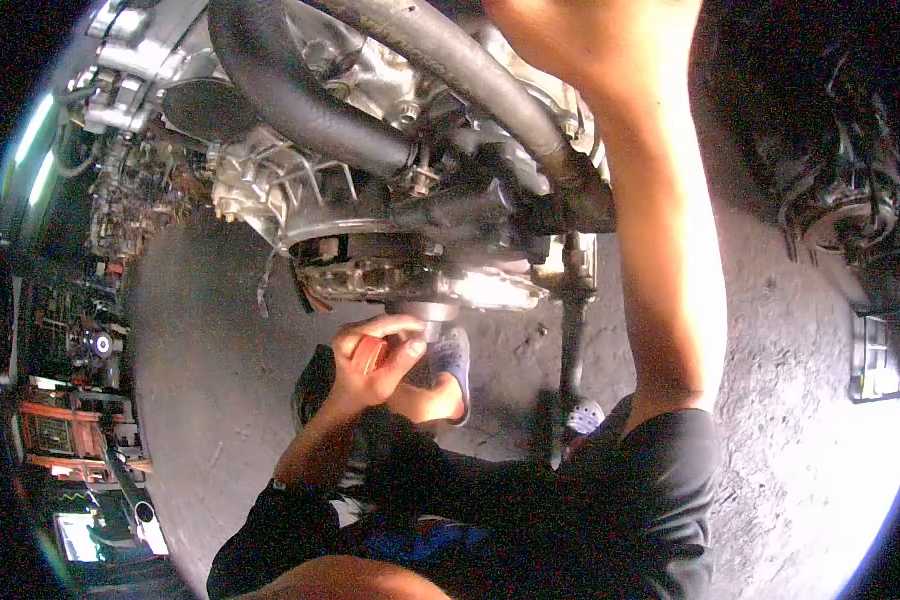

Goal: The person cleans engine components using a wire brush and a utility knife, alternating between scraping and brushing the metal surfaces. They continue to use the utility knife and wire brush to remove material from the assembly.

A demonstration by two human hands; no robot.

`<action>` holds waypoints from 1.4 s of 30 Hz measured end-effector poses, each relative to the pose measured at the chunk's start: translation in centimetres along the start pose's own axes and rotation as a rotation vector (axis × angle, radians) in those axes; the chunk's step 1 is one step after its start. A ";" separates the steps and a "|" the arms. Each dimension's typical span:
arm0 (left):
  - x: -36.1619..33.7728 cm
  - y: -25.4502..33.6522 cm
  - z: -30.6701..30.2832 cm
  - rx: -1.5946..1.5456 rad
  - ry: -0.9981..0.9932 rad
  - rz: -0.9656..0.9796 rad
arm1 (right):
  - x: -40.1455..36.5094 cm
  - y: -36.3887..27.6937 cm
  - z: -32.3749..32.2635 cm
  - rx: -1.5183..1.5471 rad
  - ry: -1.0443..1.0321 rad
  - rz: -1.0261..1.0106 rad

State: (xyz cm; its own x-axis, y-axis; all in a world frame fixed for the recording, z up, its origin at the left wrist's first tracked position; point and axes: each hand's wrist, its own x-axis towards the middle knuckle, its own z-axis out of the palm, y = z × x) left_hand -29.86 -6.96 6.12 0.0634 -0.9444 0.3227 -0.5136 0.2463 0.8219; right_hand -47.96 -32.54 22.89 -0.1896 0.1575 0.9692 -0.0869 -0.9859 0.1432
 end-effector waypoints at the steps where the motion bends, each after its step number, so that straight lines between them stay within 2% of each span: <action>1: -0.2 -0.1 0.2 -0.035 0.014 -0.010 | -0.1 -0.5 0.1 -0.043 0.005 0.033; 3: -0.2 -0.5 0.6 -0.100 0.040 -0.020 | -0.2 -1.6 0.3 -0.128 0.010 0.099; 4: -0.1 -0.3 0.6 -0.071 0.032 -0.034 | -0.1 -1.1 0.0 -0.127 0.020 0.035; 7: -0.1 0.0 0.6 -0.027 0.013 0.001 | 0.4 -1.3 -0.8 -0.120 -0.075 0.018; 8: -0.2 -0.2 0.8 -0.039 0.022 0.001 | -0.2 -1.7 -0.2 -0.063 -0.060 0.083; 12: 0.2 -0.4 0.9 -0.031 0.026 -0.004 | -0.3 -1.6 0.3 0.086 0.005 0.059; 16: 0.0 -0.3 1.0 -0.044 0.022 -0.035 | -0.6 -1.4 -0.5 0.107 -0.016 0.108; 19: 0.0 -0.5 1.1 -0.077 0.036 -0.029 | -0.8 -1.0 0.2 0.184 0.068 0.155; 22: 0.1 -0.9 0.9 -0.053 0.022 0.003 | -0.5 -0.9 -0.7 0.072 -0.013 0.094; 24: 0.0 -0.8 0.8 -0.057 0.018 -0.008 | -0.3 -0.6 -0.6 0.073 0.010 0.057; 27: -0.1 -0.9 1.2 -0.062 0.032 -0.008 | -1.4 -1.3 -0.3 0.010 -0.107 0.187; 30: 0.2 -1.0 1.0 -0.059 0.010 -0.014 | -0.4 -0.6 -1.0 0.002 -0.080 0.048; 33: -0.1 -0.9 1.3 -0.085 0.028 -0.045 | 0.1 -0.9 -1.0 0.093 -0.002 0.087; 39: 0.4 -1.1 1.2 -0.030 0.011 0.010 | 0.2 -1.9 -0.3 0.137 -0.031 0.186; 42: 0.4 -0.8 1.1 -0.013 -0.007 -0.035 | -0.1 -1.3 0.0 0.212 0.019 0.154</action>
State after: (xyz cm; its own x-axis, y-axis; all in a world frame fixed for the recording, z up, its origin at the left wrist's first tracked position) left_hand -30.42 -7.78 5.09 0.0752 -0.9539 0.2906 -0.5001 0.2160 0.8386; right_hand -47.81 -31.31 22.63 -0.2029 0.0036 0.9792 0.1510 -0.9879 0.0349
